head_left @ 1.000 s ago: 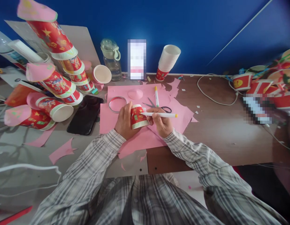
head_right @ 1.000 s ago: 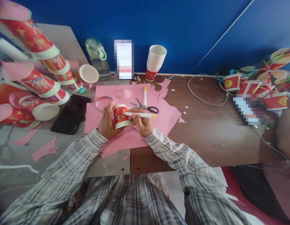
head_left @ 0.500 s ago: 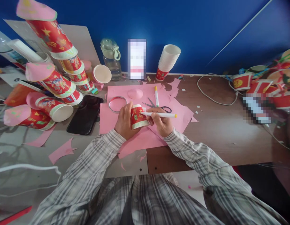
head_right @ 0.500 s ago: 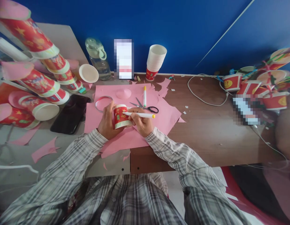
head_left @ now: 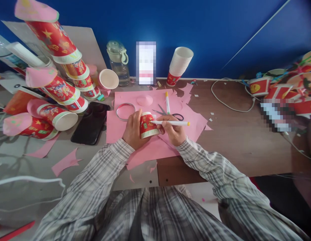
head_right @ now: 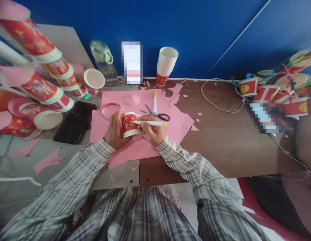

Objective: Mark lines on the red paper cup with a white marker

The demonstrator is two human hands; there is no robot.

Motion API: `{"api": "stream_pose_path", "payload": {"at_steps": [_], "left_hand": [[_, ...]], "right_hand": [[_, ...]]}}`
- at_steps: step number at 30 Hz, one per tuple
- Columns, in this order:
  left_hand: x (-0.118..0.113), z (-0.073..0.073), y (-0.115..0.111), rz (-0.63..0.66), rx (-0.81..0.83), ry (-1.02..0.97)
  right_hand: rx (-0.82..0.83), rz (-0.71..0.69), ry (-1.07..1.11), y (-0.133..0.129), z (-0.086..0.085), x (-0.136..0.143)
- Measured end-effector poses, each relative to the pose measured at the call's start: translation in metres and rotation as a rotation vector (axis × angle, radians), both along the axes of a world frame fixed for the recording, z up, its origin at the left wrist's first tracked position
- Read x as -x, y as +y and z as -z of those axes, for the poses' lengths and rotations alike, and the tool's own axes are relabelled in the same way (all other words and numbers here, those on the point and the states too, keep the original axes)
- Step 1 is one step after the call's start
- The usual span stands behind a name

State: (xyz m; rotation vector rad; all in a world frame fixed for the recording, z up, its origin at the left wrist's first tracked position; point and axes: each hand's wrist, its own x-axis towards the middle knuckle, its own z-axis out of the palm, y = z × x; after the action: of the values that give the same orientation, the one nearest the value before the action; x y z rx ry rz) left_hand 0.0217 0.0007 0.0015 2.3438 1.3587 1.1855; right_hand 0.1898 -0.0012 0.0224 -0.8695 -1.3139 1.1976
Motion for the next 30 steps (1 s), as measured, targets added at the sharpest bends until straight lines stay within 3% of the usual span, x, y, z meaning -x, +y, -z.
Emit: {"api": "stream_pose_path", "payload": {"at_steps": [11, 30], "left_hand": [[-0.0006, 0.0005, 0.0000, -0.012, -0.018, 0.020], [0.0011, 0.0017, -0.0002, 0.004, -0.007, -0.001]], "right_hand": [[0.001, 0.017, -0.059, -0.0007, -0.0002, -0.0001], [0.056, -0.019, 0.057, 0.0016, 0.0031, -0.0020]]}}
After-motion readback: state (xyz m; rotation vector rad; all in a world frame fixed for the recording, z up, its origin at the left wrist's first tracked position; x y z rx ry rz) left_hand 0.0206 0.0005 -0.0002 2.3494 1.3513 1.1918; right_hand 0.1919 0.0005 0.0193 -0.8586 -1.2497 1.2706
